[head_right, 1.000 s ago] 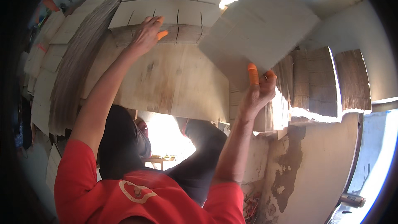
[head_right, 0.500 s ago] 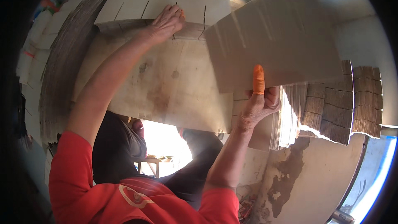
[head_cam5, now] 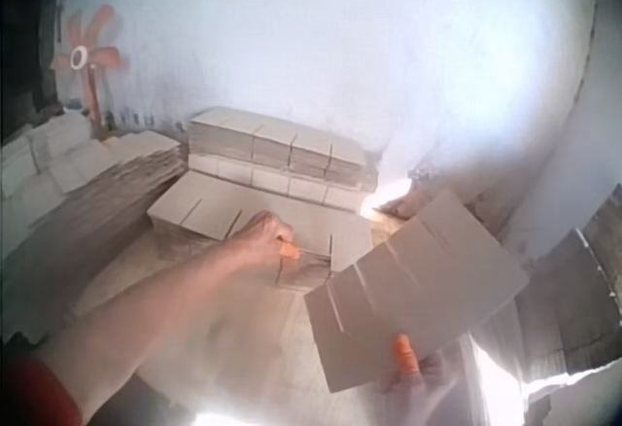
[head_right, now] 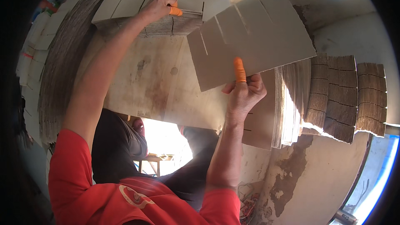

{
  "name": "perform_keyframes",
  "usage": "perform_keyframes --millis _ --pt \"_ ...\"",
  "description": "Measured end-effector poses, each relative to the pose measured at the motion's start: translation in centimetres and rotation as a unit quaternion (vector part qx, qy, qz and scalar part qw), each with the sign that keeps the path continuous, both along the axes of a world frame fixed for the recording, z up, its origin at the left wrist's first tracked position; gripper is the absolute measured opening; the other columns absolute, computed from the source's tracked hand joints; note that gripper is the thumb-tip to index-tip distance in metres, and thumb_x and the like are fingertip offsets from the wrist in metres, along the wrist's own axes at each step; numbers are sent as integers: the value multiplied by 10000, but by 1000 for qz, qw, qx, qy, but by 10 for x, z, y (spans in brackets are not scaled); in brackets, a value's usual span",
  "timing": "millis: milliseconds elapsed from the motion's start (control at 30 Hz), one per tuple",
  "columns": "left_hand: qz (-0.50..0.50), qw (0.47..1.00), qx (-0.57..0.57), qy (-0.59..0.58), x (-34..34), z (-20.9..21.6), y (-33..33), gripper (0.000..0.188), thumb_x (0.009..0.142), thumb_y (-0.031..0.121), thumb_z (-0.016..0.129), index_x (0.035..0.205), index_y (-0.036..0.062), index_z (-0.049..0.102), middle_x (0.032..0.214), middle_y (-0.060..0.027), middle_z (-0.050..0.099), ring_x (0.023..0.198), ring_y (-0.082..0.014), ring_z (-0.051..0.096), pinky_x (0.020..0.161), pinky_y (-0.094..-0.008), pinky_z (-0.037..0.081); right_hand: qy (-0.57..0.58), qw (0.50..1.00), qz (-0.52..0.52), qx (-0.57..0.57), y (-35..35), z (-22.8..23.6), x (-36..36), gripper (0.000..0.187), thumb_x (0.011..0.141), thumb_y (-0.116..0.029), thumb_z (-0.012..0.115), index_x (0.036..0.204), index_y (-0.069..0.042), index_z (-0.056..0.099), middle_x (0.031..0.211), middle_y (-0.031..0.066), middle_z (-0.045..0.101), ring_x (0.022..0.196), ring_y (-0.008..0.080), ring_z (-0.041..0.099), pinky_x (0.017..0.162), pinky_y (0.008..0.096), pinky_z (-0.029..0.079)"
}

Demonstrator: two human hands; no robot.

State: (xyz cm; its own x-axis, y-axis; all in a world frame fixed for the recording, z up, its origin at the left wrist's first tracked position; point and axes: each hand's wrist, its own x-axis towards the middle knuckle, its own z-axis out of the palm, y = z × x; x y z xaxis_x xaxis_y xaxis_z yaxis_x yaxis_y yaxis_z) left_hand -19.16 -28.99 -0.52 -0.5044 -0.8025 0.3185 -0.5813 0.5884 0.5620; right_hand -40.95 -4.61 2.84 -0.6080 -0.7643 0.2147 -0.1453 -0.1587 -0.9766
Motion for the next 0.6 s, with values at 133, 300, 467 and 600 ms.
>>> perform_keyframes --millis 133,300,467,600 --pt "1 998 40 48 19 -8 -15 308 753 101 714 619 -39 475 528 -60 392 523 -161 373 516 -350 362 -3 1000 20 1 -2 0 7 177 809 98 475 844 64 645 594 72 590 351 92 463 300 222 299" --pt "-72 963 -217 -141 2 -7 -2 129 771 1 629 709 -7 517 640 -52 472 625 -208 497 567 -375 428 -3 1000 8 -8 -2 0 8 173 814 102 475 837 63 642 601 80 598 357 103 489 300 216 319" --pt "-99 919 -362 -120 -5 -19 12 90 737 -26 588 786 9 522 873 -41 487 817 -207 513 626 -328 503 20 1000 -12 -7 0 2 9 174 828 95 467 811 53 635 615 80 610 358 97 493 306 216 345" --pt "-136 888 -419 -132 -11 -12 36 71 747 -28 567 780 6 514 935 -40 455 813 -193 489 615 -295 504 22 1000 -6 -20 0 2 7 141 832 87 499 781 43 623 616 71 612 360 95 499 307 218 345"
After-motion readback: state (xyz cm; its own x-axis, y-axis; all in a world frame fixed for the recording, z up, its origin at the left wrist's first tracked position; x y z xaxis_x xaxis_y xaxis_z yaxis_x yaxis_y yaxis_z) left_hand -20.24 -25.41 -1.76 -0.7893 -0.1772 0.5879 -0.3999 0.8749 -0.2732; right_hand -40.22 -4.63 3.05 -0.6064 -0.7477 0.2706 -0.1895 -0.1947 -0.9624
